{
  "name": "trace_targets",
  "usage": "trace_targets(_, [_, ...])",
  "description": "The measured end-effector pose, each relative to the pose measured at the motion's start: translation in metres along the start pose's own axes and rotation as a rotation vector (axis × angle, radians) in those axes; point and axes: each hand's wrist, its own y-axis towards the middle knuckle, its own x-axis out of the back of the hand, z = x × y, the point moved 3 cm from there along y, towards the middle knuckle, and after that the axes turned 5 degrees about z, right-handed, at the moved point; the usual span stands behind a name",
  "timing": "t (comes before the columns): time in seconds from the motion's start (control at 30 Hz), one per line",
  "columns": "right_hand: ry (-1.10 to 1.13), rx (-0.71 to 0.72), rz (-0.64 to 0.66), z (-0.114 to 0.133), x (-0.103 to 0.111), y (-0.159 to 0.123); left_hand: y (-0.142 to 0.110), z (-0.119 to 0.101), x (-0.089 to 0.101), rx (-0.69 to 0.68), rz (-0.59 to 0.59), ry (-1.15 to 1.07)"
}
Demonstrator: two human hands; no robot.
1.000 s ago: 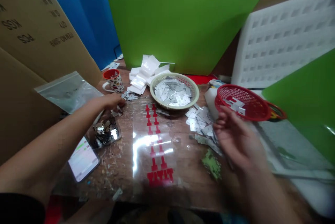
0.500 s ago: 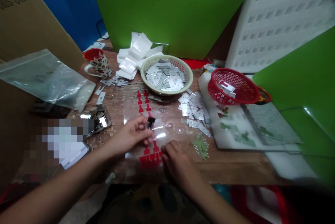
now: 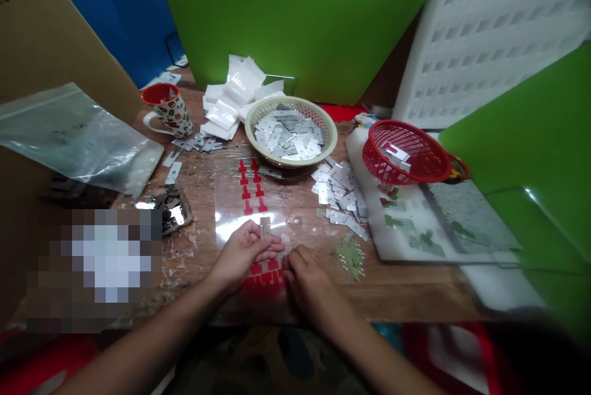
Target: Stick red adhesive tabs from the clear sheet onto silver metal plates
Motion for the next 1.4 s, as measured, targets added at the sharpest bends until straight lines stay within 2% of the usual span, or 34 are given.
trace_targets(0.13, [-0.023, 0.002, 0.017, 0.0, 0.002, -0.002, 0.001, 0.002, 0.001, -0.004, 0.003, 0.001])
trace_targets(0.33, [-0.185, 0.237, -0.144, 0.002, -0.002, -0.016, 0.003, 0.003, 0.002, -0.014, 0.008, 0.02])
trace_targets(0.53, [-0.273, 0.294, -0.236, 0.0, -0.005, -0.011, 0.005, 0.007, 0.004, -0.039, -0.012, 0.073])
trace_targets(0.63, [-0.198, 0.338, -0.348, 0.003, 0.005, -0.01, 0.006, 0.009, 0.006, -0.036, -0.018, 0.082])
trace_targets(0.77, [0.046, 0.392, -0.471, 0.014, 0.035, -0.012, 0.007, 0.008, 0.005, -0.028, -0.014, 0.073])
trace_targets(0.9, [0.561, 0.249, -0.492, 0.017, 0.062, 0.0, 0.0, 0.0, -0.002, -0.013, 0.024, 0.05])
trace_targets(1.0, [0.797, 0.151, -0.445, 0.016, 0.067, 0.014, -0.012, -0.011, -0.014, 0.001, 0.081, 0.012])
trace_targets(1.17, [0.758, 0.102, -0.329, 0.016, 0.063, 0.026, -0.03, -0.023, -0.03, 0.017, 0.152, 0.015])
trace_targets(1.4, [0.62, 0.204, -0.382, 0.018, 0.064, 0.022, -0.036, -0.021, -0.032, 0.031, 0.162, 0.076])
